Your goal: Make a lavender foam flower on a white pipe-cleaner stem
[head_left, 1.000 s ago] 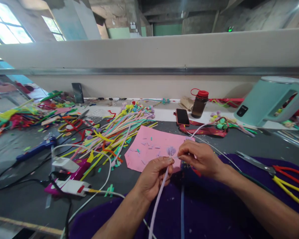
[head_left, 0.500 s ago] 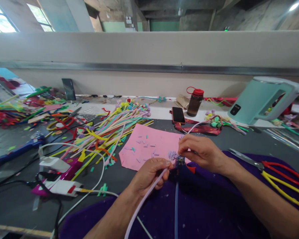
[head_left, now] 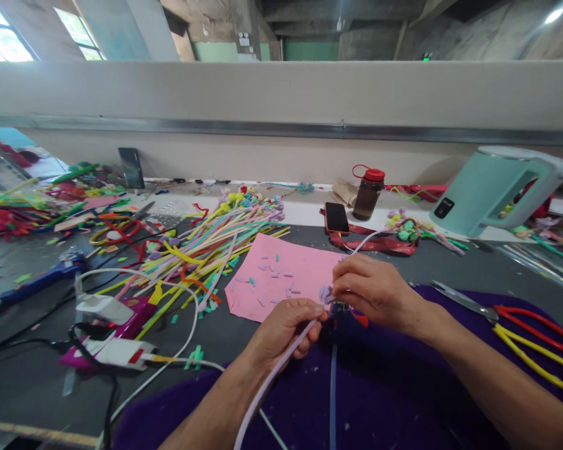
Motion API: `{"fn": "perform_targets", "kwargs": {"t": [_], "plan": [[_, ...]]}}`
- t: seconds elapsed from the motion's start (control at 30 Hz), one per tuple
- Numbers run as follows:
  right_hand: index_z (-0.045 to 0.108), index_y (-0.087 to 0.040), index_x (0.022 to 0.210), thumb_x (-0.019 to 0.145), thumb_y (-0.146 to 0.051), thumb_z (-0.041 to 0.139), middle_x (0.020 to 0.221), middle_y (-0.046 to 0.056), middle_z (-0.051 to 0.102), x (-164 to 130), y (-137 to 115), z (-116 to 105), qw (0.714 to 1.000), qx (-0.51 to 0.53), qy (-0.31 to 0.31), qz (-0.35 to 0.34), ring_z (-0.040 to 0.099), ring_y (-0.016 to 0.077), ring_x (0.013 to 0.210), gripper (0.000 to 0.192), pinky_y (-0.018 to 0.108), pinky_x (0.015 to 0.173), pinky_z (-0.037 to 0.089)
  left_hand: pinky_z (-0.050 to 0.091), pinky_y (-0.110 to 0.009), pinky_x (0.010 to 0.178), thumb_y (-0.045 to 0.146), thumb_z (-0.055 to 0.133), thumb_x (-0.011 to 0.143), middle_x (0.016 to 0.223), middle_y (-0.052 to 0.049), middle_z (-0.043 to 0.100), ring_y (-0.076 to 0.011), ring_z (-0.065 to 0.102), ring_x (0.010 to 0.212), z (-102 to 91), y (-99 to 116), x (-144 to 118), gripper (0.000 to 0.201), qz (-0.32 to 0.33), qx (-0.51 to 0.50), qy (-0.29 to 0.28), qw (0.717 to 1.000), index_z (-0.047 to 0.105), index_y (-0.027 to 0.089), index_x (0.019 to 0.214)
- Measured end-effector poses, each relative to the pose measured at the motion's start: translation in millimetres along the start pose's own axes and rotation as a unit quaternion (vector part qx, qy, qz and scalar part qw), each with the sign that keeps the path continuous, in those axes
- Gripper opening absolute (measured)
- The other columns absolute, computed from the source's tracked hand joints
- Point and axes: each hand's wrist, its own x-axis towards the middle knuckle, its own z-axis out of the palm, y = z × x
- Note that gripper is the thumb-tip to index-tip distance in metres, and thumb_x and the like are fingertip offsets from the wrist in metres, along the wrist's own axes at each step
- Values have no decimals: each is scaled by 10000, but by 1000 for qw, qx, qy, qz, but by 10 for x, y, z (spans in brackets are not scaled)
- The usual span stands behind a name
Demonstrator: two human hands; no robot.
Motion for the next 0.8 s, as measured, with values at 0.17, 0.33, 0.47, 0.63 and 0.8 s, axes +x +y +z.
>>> {"fn": "perform_targets", "kwargs": {"t": [0.17, 0.33, 0.47, 0.63, 0.8], "plan": [[595, -172, 809, 815, -134, 504, 868, 48, 602, 1, -17, 1, 1000, -14, -3, -3, 523, 145, 805, 99, 268, 693, 410, 194, -138, 256, 261, 555, 720, 415, 31, 503, -35, 332, 254, -1, -1, -2, 148, 5, 11, -4, 1000, 563, 117, 686], [595, -175, 833, 804, -107, 505, 881, 42, 606, -1, -37, -2, 999, -34, -13, -7, 519, 144, 796, 117, 259, 675, 399, 176, -144, 251, 269, 548, 731, 374, 46, 464, -35, 310, 239, 17, 9, -17, 175, 10, 30, -12, 999, 542, 125, 631], [595, -175, 827, 805, -107, 503, 882, 40, 607, 2, -47, -8, 999, -47, -16, -9, 511, 145, 780, 117, 261, 661, 380, 159, -147, 251, 261, 549, 728, 349, 55, 432, -33, 289, 237, 21, 7, -20, 188, 22, 39, -10, 999, 533, 126, 598], [592, -175, 813, 818, -116, 493, 874, 41, 606, 7, -48, 2, 998, -50, -17, -13, 509, 145, 761, 115, 268, 659, 370, 146, -144, 258, 259, 560, 722, 375, 49, 450, -26, 284, 250, 13, 0, -14, 182, 11, 30, -10, 999, 529, 129, 597], [592, -174, 809, 822, -120, 492, 864, 49, 606, 11, -37, 18, 999, -40, -12, -18, 514, 149, 768, 114, 265, 659, 372, 129, -144, 262, 248, 561, 716, 377, 57, 434, -20, 268, 256, 16, -1, -18, 179, 19, 26, -19, 999, 516, 130, 589]]}}
